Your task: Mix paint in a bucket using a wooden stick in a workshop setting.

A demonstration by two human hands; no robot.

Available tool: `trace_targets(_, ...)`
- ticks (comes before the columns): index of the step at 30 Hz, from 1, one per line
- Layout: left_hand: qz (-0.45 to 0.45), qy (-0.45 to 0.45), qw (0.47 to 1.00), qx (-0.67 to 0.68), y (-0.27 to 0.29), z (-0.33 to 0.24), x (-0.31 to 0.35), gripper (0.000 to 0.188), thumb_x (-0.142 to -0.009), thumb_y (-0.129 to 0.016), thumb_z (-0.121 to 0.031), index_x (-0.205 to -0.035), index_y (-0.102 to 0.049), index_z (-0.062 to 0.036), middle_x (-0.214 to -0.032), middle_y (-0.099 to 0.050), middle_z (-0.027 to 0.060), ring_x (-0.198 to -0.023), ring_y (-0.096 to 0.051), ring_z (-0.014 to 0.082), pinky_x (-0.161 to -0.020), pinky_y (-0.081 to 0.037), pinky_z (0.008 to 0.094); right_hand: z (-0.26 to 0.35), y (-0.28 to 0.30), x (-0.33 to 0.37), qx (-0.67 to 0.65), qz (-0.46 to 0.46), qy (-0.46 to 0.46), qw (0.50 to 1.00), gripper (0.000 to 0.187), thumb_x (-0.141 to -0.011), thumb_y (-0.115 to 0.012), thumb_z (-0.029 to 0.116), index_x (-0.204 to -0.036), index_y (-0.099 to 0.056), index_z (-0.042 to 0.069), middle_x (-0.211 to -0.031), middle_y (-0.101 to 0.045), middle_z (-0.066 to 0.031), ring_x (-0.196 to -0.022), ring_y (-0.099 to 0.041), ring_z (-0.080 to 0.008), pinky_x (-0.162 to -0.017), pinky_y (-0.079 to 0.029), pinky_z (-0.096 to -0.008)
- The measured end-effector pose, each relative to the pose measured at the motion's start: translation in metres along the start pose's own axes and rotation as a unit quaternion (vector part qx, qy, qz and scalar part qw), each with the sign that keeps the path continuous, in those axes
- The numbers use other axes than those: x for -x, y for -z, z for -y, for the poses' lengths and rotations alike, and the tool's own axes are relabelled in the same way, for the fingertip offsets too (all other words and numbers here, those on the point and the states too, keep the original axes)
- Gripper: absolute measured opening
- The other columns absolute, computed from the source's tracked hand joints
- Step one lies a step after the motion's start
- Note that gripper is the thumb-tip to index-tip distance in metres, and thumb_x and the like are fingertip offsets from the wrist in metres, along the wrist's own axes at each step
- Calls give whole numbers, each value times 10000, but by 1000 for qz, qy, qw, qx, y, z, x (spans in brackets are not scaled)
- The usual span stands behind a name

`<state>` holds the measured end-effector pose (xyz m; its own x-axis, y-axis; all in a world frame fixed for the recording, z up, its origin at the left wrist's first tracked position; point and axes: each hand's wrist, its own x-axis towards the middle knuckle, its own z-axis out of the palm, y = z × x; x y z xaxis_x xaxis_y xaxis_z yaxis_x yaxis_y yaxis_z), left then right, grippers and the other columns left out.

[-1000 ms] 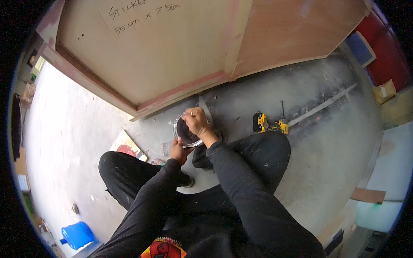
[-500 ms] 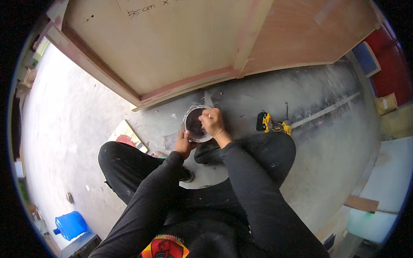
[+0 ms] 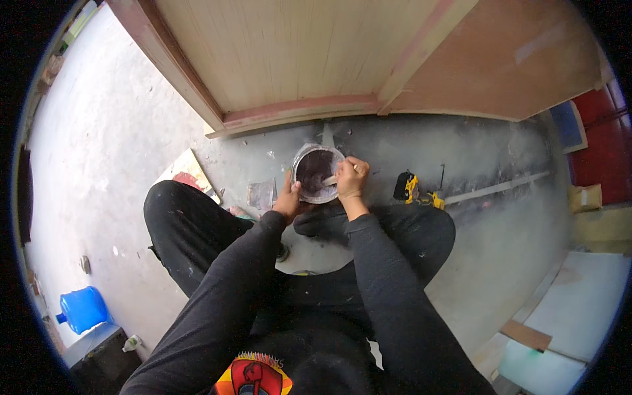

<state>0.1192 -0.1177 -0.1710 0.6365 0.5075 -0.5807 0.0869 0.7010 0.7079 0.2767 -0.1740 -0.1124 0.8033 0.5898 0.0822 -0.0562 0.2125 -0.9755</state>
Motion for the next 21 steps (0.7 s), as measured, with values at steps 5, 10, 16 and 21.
trace_targets(5, -30, -31, 999, -31, 3, 19, -1, 632, -1007, -388, -219, -1473, 16, -358, -1449, -304, 164, -1134, -514, 365, -715, -571, 485, 37, -32, 14, -111, 58, -18, 992, 267, -708, -471, 25, -470, -351, 47, -455, -357, -39, -382, -362, -144, -390, -305, -288)
trace_targets(10, 15, 61, 990, -129, -15, 14, 7, 791, -989, -434, -205, -1439, 216, -238, -1406, -317, 241, -1088, -539, 360, -748, -568, 471, 34, -19, 4, 62, 184, 45, 980, 247, -742, -446, 47, -501, -408, 8, -485, -425, -53, -426, -401, -120, -431, -342, -266)
trace_targets(16, -3, 54, 998, 6, -35, 13, 4, 735, -984, -450, -185, -1430, 129, -103, -1284, -425, 273, -1004, -607, 341, -754, -580, 417, -6, 27, 7, 184, 121, 152, 964, 270, -759, -513, 92, -511, -437, 17, -481, -445, -26, -412, -408, -145, -424, -329, -309)
trace_targets(21, 3, 30, 994, 102, -24, 35, -16, 813, -982, -443, -158, -1415, 244, -121, -1347, -358, 227, -1024, -581, 306, -772, -576, 407, 10, 17, 23, -132, -120, -49, 983, 231, -730, -446, 58, -508, -385, 71, -480, -372, -38, -412, -365, -174, -446, -358, -322)
